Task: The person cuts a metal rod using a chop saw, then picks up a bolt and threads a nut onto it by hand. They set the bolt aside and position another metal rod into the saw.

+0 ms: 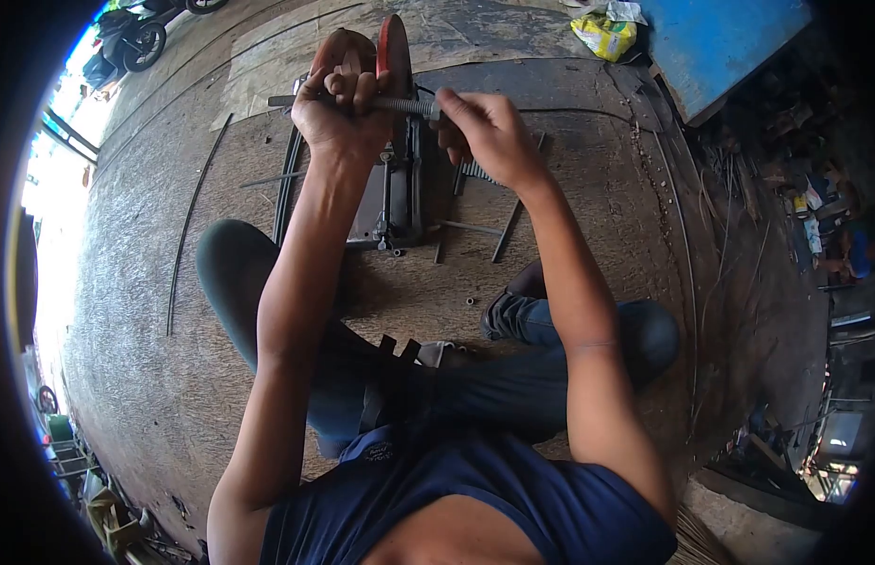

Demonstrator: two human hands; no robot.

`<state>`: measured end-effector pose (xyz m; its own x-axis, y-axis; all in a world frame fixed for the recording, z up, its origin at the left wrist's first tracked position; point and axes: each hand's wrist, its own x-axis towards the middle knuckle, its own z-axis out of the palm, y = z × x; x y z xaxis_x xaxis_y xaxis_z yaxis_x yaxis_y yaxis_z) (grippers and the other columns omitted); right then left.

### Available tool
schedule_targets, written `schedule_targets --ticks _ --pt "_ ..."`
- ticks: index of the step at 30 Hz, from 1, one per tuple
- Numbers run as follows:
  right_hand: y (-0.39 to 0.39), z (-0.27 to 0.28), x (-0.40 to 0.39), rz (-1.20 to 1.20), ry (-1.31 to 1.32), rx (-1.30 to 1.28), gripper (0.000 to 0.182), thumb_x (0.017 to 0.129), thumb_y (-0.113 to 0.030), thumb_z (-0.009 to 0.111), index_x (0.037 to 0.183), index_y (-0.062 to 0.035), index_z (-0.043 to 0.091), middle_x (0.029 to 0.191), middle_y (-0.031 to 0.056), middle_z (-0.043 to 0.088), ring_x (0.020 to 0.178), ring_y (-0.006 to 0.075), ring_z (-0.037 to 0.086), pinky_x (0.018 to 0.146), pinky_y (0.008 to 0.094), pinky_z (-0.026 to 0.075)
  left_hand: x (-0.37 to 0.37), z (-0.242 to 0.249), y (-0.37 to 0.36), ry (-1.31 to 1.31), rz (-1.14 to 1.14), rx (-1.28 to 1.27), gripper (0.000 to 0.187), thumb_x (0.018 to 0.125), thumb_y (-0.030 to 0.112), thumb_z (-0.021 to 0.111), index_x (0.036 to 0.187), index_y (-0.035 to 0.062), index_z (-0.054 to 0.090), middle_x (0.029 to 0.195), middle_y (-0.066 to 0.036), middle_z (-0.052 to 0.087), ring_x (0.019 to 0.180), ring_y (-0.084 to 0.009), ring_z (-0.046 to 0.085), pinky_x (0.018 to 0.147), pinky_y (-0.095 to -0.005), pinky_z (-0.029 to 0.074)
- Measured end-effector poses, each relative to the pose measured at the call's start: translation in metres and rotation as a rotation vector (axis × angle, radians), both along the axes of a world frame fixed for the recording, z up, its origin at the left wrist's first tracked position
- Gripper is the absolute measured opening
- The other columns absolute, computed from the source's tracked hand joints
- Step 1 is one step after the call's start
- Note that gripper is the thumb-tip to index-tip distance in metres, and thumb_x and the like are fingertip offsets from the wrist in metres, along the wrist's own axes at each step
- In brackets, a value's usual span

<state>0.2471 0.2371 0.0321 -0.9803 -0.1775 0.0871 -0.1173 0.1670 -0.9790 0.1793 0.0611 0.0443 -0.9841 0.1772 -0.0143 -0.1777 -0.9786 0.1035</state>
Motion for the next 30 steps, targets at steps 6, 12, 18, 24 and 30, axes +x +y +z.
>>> schedule_targets --ticks 6,12,18,24,30 --pt "-0.012 0.013 0.008 -0.097 0.187 0.017 0.028 0.084 -0.006 0.072 0.109 -0.0045 0.059 0.091 0.0005 0.062 0.078 0.0066 0.060 0.067 0.0203 0.048 -0.006 -0.002 -0.002 0.003 0.042 -0.076 0.034 0.085 0.026 0.037 0.054 0.0141 0.035 0.045 0.002 0.026 0.038 -0.0158 0.022 0.056 -0.0363 0.040" --pt "-0.019 -0.004 0.000 -0.078 0.426 -0.050 0.028 0.083 -0.010 0.074 0.107 -0.0037 0.060 0.082 -0.0022 0.061 0.070 0.0051 0.058 0.062 0.0201 0.045 -0.008 -0.002 -0.004 -0.007 0.056 -0.102 0.034 0.082 0.028 0.038 0.051 0.0150 0.034 0.042 0.002 0.023 0.036 -0.0174 0.020 0.056 -0.0371 0.038" --pt "-0.022 -0.007 0.000 -0.166 0.513 -0.054 0.027 0.084 -0.009 0.074 0.106 -0.0025 0.060 0.092 0.0010 0.062 0.074 0.0053 0.058 0.061 0.0204 0.044 -0.008 -0.007 -0.005 0.042 0.040 -0.070 0.032 0.085 0.025 0.036 0.055 0.0144 0.035 0.045 0.002 0.024 0.037 -0.0168 0.022 0.057 -0.0375 0.041" --pt "-0.031 0.002 0.004 -0.152 0.481 -0.180 0.024 0.086 -0.008 0.071 0.107 -0.0020 0.062 0.087 0.0003 0.062 0.073 0.0049 0.059 0.058 0.0195 0.043 -0.009 -0.005 -0.003 0.003 0.072 -0.106 0.032 0.085 0.025 0.036 0.055 0.0145 0.036 0.045 0.002 0.025 0.037 -0.0167 0.023 0.057 -0.0376 0.041" --pt "-0.024 -0.014 -0.005 -0.156 0.512 -0.076 0.023 0.087 -0.007 0.069 0.108 -0.0022 0.061 0.093 0.0030 0.063 0.074 0.0066 0.060 0.058 0.0212 0.046 -0.007 -0.006 -0.002 0.044 0.064 -0.100 0.031 0.087 0.023 0.034 0.058 0.0137 0.035 0.047 0.002 0.024 0.039 -0.0155 0.022 0.057 -0.0370 0.042"
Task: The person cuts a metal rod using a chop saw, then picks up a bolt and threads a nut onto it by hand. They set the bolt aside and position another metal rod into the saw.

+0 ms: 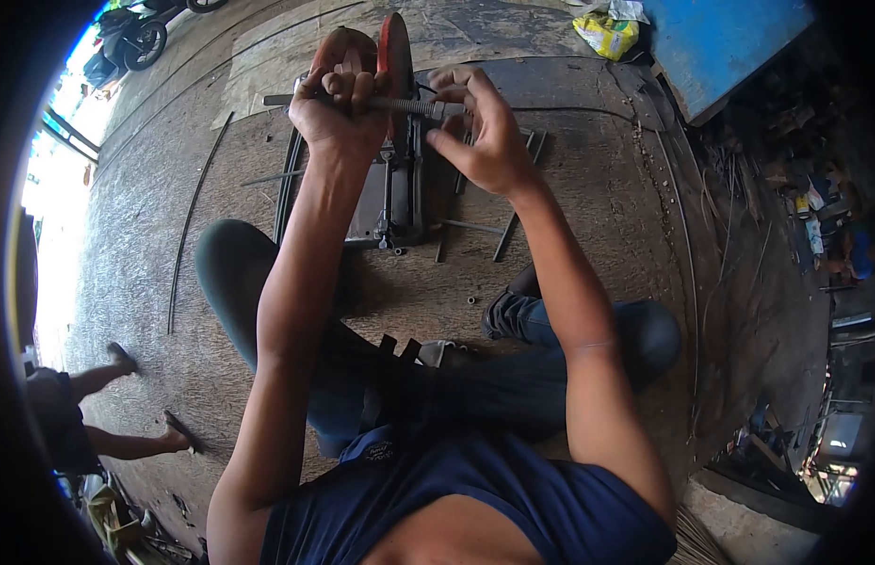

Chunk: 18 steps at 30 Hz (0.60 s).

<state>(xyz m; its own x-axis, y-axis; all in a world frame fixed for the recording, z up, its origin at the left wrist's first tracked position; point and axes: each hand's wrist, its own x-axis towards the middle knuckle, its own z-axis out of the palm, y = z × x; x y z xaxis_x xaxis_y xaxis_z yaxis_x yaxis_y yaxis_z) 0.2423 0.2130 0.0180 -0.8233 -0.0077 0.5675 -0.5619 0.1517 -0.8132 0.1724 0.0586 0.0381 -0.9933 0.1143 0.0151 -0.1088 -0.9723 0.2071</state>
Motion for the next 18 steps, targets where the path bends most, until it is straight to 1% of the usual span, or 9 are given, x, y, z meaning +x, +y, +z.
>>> schedule_targets --ticks 1,3,4,7,9,12,13,15,18 --pt "-0.002 0.000 0.000 -0.031 0.091 -0.081 0.021 0.087 -0.008 0.069 0.106 -0.0022 0.062 0.090 0.0025 0.063 0.072 0.0066 0.060 0.057 0.0214 0.046 0.001 0.001 0.000 -0.013 0.009 -0.002 0.031 0.087 0.023 0.034 0.057 0.0138 0.035 0.047 0.002 0.024 0.039 -0.0154 0.022 0.057 -0.0369 0.042" --pt "0.017 0.004 0.000 0.152 -0.246 0.068 0.023 0.086 -0.007 0.070 0.107 -0.0031 0.060 0.092 0.0023 0.063 0.076 0.0075 0.061 0.061 0.0217 0.048 -0.010 -0.010 -0.005 0.024 -0.005 0.001 0.031 0.087 0.023 0.034 0.057 0.0138 0.035 0.047 0.002 0.024 0.039 -0.0154 0.022 0.057 -0.0369 0.042" --pt "0.012 0.005 -0.001 0.150 -0.246 0.070 0.023 0.086 -0.007 0.070 0.107 -0.0031 0.060 0.092 0.0023 0.063 0.076 0.0075 0.061 0.061 0.0217 0.048 -0.012 -0.011 -0.007 0.063 -0.020 0.007 0.032 0.087 0.023 0.034 0.057 0.0139 0.034 0.047 0.002 0.024 0.039 -0.0154 0.022 0.057 -0.0368 0.042" --pt "-0.002 0.006 -0.001 -0.010 0.220 -0.049 0.017 0.087 -0.010 0.071 0.100 -0.0025 0.063 0.079 -0.0008 0.063 0.071 0.0065 0.061 0.063 0.0207 0.048 -0.013 -0.013 -0.005 0.032 0.004 -0.016 0.031 0.087 0.023 0.034 0.057 0.0140 0.034 0.047 0.003 0.024 0.039 -0.0154 0.022 0.058 -0.0369 0.042" --pt "0.013 0.010 0.006 0.144 -0.324 0.016 0.022 0.085 -0.008 0.073 0.101 -0.0020 0.060 0.089 0.0015 0.064 0.080 0.0066 0.062 0.069 0.0205 0.049 -0.012 -0.013 -0.006 0.030 -0.001 -0.013 0.032 0.087 0.023 0.034 0.057 0.0140 0.034 0.047 0.003 0.024 0.039 -0.0154 0.022 0.059 -0.0370 0.042" --pt "0.005 0.002 0.003 0.023 0.007 0.057 0.021 0.086 -0.011 0.073 0.100 -0.0016 0.061 0.084 0.0016 0.064 0.078 0.0060 0.062 0.066 0.0194 0.049 -0.011 -0.011 -0.004 0.025 -0.013 0.013 0.032 0.087 0.024 0.034 0.057 0.0140 0.035 0.047 0.002 0.024 0.039 -0.0154 0.022 0.059 -0.0370 0.043" --pt "0.002 0.004 0.003 0.025 0.007 0.056 0.021 0.086 -0.011 0.073 0.100 -0.0016 0.061 0.084 0.0016 0.064 0.078 0.0060 0.062 0.066 0.0194 0.049 -0.010 -0.009 -0.004 0.018 -0.016 0.029 0.032 0.088 0.024 0.034 0.057 0.0139 0.035 0.047 0.002 0.024 0.039 -0.0155 0.022 0.059 -0.0369 0.043" --pt "-0.001 0.010 0.007 0.128 -0.153 -0.229 0.020 0.087 -0.009 0.071 0.102 -0.0021 0.060 0.083 0.0019 0.063 0.078 0.0056 0.061 0.064 0.0191 0.048 -0.008 -0.007 -0.005 0.025 -0.013 0.020 0.032 0.088 0.024 0.034 0.057 0.0139 0.035 0.047 0.002 0.024 0.038 -0.0155 0.023 0.059 -0.0372 0.043" --pt "0.017 0.010 0.005 0.239 -0.363 -0.078 0.024 0.086 -0.007 0.071 0.105 -0.0014 0.058 0.081 0.0015 0.063 0.079 0.0061 0.062 0.062 0.0189 0.047 -0.003 -0.005 -0.002 0.020 -0.010 0.020 0.032 0.088 0.024 0.034 0.058 0.0139 0.035 0.047 0.002 0.024 0.038 -0.0155 0.023 0.060 -0.0377 0.044"
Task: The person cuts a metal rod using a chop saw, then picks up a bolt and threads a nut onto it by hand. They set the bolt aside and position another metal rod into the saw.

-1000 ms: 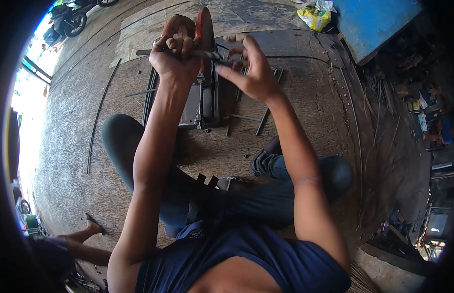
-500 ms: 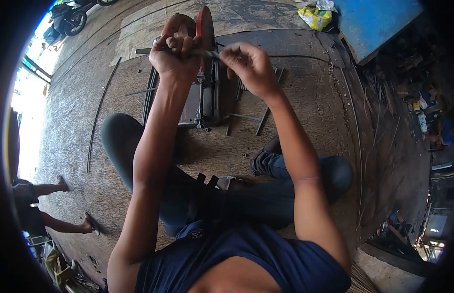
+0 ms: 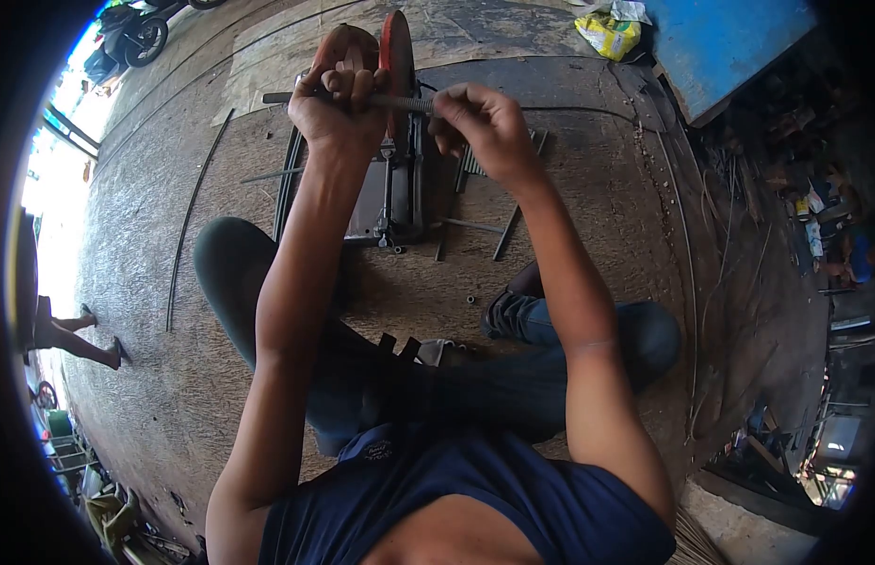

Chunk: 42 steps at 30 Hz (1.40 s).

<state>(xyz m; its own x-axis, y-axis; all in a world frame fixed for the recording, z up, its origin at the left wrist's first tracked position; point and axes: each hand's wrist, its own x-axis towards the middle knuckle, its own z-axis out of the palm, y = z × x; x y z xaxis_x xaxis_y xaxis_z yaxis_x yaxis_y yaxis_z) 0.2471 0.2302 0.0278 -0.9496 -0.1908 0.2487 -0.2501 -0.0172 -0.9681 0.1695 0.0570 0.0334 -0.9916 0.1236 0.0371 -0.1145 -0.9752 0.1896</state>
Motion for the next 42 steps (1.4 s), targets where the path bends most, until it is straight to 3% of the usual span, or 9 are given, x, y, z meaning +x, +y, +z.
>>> schedule_targets --ticks 4,7,10,16,22,28,30,37,42 --pt "-0.012 -0.013 -0.007 -0.092 0.268 -0.007 0.021 0.089 -0.010 0.069 0.105 -0.0013 0.059 0.080 0.0026 0.064 0.072 0.0072 0.063 0.058 0.0201 0.047 -0.001 0.003 0.000 -0.055 -0.012 0.018 0.023 0.082 0.026 0.040 0.075 0.0110 0.056 0.043 0.004 0.026 0.036 -0.0148 0.020 0.054 -0.0335 0.037" --pt "-0.015 -0.002 -0.004 -0.174 0.293 -0.166 0.019 0.090 -0.012 0.068 0.103 -0.0007 0.059 0.076 0.0018 0.064 0.068 0.0076 0.062 0.055 0.0194 0.046 0.000 0.000 -0.002 0.000 0.013 -0.033 0.032 0.088 0.024 0.034 0.058 0.0134 0.037 0.047 0.002 0.025 0.038 -0.0157 0.024 0.059 -0.0371 0.043" --pt "-0.002 0.005 0.002 -0.023 -0.184 -0.077 0.020 0.091 -0.011 0.067 0.105 -0.0004 0.059 0.082 0.0024 0.063 0.070 0.0072 0.062 0.057 0.0200 0.047 -0.002 0.001 -0.001 0.010 0.024 -0.036 0.031 0.088 0.024 0.034 0.058 0.0133 0.037 0.047 0.002 0.026 0.038 -0.0157 0.024 0.059 -0.0372 0.043" --pt "-0.020 -0.009 -0.004 -0.239 0.326 -0.194 0.021 0.094 -0.019 0.063 0.103 -0.0003 0.061 0.085 0.0041 0.065 0.067 0.0085 0.062 0.055 0.0216 0.048 -0.001 0.004 -0.001 -0.008 0.050 -0.057 0.031 0.087 0.023 0.034 0.058 0.0130 0.037 0.048 0.002 0.026 0.038 -0.0157 0.024 0.060 -0.0374 0.043" --pt "0.008 -0.015 -0.009 0.032 -0.131 -0.047 0.017 0.092 -0.005 0.061 0.108 0.0005 0.059 0.093 0.0048 0.064 0.086 0.0114 0.063 0.071 0.0233 0.052 0.004 0.006 -0.001 -0.041 0.079 -0.100 0.031 0.087 0.022 0.034 0.058 0.0127 0.037 0.048 0.002 0.026 0.038 -0.0157 0.024 0.060 -0.0376 0.044" --pt "-0.013 -0.013 -0.010 -0.170 0.493 -0.055 0.020 0.093 -0.017 0.063 0.106 -0.0008 0.061 0.086 0.0036 0.064 0.071 0.0083 0.061 0.061 0.0212 0.049 0.004 0.009 0.001 -0.046 0.061 -0.050 0.031 0.080 0.027 0.040 0.051 0.0150 0.038 0.042 0.002 0.026 0.036 -0.0166 0.020 0.054 -0.0335 0.035" --pt "-0.008 0.000 0.001 -0.064 -0.057 -0.147 0.015 0.089 -0.004 0.064 0.104 -0.0011 0.063 0.103 0.0055 0.060 0.086 0.0101 0.062 0.065 0.0209 0.050 0.004 0.008 0.000 -0.064 0.064 -0.045 0.033 0.080 0.027 0.040 0.050 0.0157 0.036 0.042 0.002 0.026 0.036 -0.0167 0.020 0.053 -0.0334 0.034" --pt "-0.008 -0.011 -0.003 -0.157 0.330 0.223 0.023 0.091 -0.014 0.065 0.110 -0.0017 0.062 0.078 0.0041 0.064 0.064 0.0081 0.059 0.057 0.0203 0.047 0.003 0.009 -0.001 -0.054 0.027 0.004 0.023 0.080 0.026 0.040 0.065 0.0117 0.050 0.043 0.003 0.026 0.036 -0.0151 0.021 0.052 -0.0336 0.033" --pt "-0.005 0.003 0.002 -0.037 -0.159 -0.146 0.017 0.088 -0.006 0.066 0.105 -0.0030 0.064 0.077 0.0019 0.064 0.068 0.0058 0.059 0.057 0.0192 0.047 0.006 0.009 0.000 -0.031 0.049 -0.034 0.024 0.084 0.024 0.037 0.065 0.0110 0.046 0.046 0.003 0.028 0.037 -0.0155 0.023 0.056 -0.0360 0.039"
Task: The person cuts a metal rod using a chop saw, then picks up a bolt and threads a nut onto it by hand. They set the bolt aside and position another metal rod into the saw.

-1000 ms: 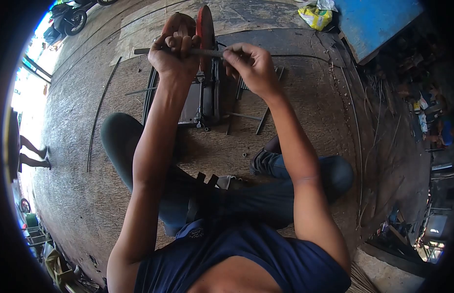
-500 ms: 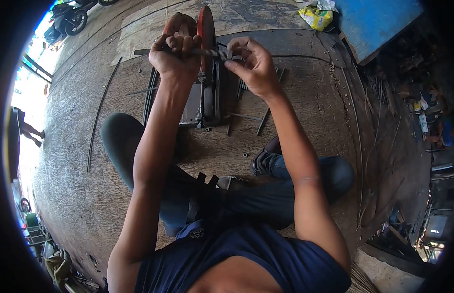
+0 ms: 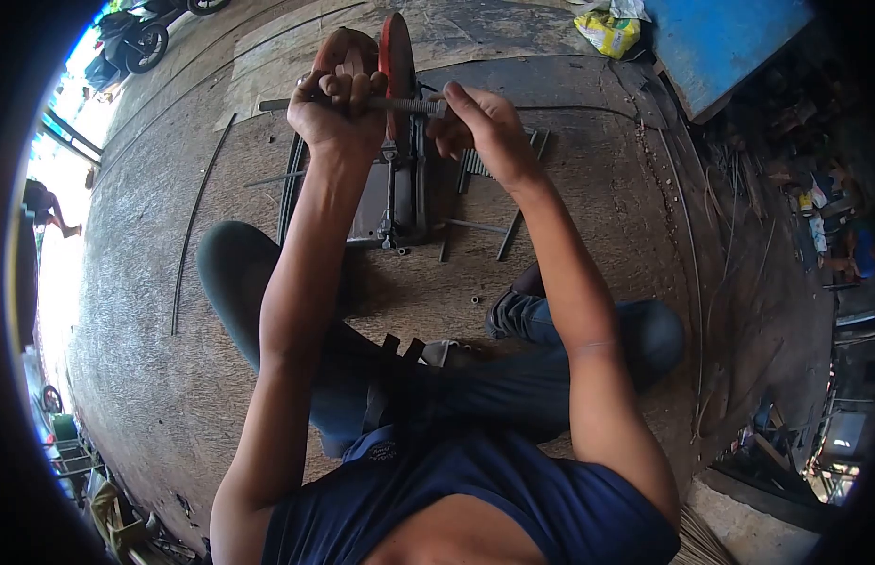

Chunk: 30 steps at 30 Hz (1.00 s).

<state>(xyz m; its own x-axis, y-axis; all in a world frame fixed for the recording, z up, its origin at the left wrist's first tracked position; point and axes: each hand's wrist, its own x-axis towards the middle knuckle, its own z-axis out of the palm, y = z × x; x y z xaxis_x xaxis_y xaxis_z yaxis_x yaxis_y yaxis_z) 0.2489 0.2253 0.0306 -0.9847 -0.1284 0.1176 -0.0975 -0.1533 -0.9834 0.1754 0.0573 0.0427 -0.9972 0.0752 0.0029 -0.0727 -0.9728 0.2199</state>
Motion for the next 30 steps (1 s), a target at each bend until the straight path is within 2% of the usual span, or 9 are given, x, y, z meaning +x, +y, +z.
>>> schedule_targets --ticks 7,14,16,18,20,24,25,29,30 --pt "0.000 -0.011 -0.006 -0.154 0.416 0.092 0.007 0.090 -0.007 0.064 0.095 -0.0029 0.066 0.081 0.0033 0.066 0.073 0.0076 0.061 0.061 0.0210 0.049 -0.007 -0.007 -0.001 0.012 -0.010 -0.016 0.024 0.080 0.028 0.039 0.062 0.0133 0.042 0.043 0.003 0.025 0.035 -0.0157 0.019 0.054 -0.0340 0.036" --pt "0.030 -0.019 -0.021 -0.154 -0.069 -0.288 0.014 0.093 -0.013 0.060 0.094 0.0005 0.063 0.067 0.0008 0.058 0.057 0.0076 0.054 0.051 0.0187 0.044 -0.020 -0.021 -0.008 0.046 -0.008 -0.027 0.029 0.086 0.022 0.036 0.059 0.0130 0.039 0.047 0.001 0.028 0.037 -0.0162 0.022 0.056 -0.0368 0.040" --pt "0.076 -0.060 -0.042 0.259 -0.246 -0.781 0.029 0.099 -0.025 0.053 0.092 0.0019 0.062 0.059 -0.0022 0.046 0.047 0.0056 0.040 0.041 0.0205 0.032 -0.019 -0.018 -0.011 0.146 -0.031 -0.201 0.026 0.085 0.020 0.037 0.060 0.0132 0.039 0.048 0.002 0.027 0.039 -0.0155 0.021 0.060 -0.0366 0.041" --pt "0.082 -0.102 -0.050 -0.011 -0.437 -0.818 0.033 0.099 -0.029 0.049 0.089 0.0010 0.058 0.059 -0.0024 0.041 0.046 0.0047 0.034 0.040 0.0208 0.024 -0.015 -0.018 -0.009 0.119 -0.043 -0.239 0.025 0.085 0.017 0.038 0.061 0.0137 0.038 0.050 0.002 0.027 0.041 -0.0148 0.022 0.062 -0.0367 0.041" --pt "0.082 -0.173 -0.058 -0.356 -0.662 -0.831 0.023 0.094 -0.020 0.051 0.079 -0.0033 0.053 0.067 0.0041 0.051 0.057 0.0131 0.048 0.049 0.0252 0.038 -0.017 -0.023 -0.007 0.164 -0.116 -0.262 0.022 0.086 0.017 0.038 0.064 0.0121 0.041 0.051 0.002 0.027 0.042 -0.0139 0.024 0.063 -0.0366 0.041" --pt "0.077 -0.317 -0.034 -0.539 -0.903 -0.532 0.013 0.078 0.009 0.042 0.074 -0.0010 0.050 0.075 0.0102 0.051 0.072 0.0212 0.055 0.060 0.0348 0.050 -0.012 -0.026 0.005 0.071 -0.192 -0.322 0.016 0.088 0.019 0.044 0.076 0.0080 0.047 0.055 0.002 0.031 0.044 -0.0130 0.027 0.066 -0.0347 0.040" --pt "0.092 -0.364 -0.028 -0.276 -0.849 -0.317 0.015 0.078 0.011 0.043 0.071 0.0007 0.051 0.079 0.0130 0.055 0.073 0.0222 0.056 0.062 0.0351 0.050 -0.011 -0.029 0.006 0.065 -0.193 -0.329 0.016 0.088 0.019 0.044 0.076 0.0080 0.047 0.055 0.002 0.031 0.044 -0.0130 0.027 0.066 -0.0347 0.040" --pt "0.085 -0.386 -0.003 -0.282 -0.891 0.097 0.005 0.082 0.002 0.056 0.078 0.0035 0.060 0.088 0.0216 0.062 0.088 0.0274 0.065 0.066 0.0355 0.051 -0.008 -0.039 0.016 0.058 -0.485 -0.378 0.018 0.089 0.021 0.047 0.079 0.0058 0.050 0.059 0.001 0.037 0.052 -0.0122 0.034 0.068 -0.0326 0.041" --pt "0.084 -0.387 -0.002 -0.414 -0.666 0.568 0.006 0.083 -0.001 0.058 0.079 0.0027 0.061 0.082 0.0203 0.063 0.083 0.0261 0.066 0.062 0.0351 0.051 -0.008 -0.041 0.019 0.045 -0.560 -0.375 0.019 0.090 0.021 0.048 0.080 0.0048 0.051 0.061 0.001 0.038 0.055 -0.0121 0.036 0.069 -0.0322 0.041"
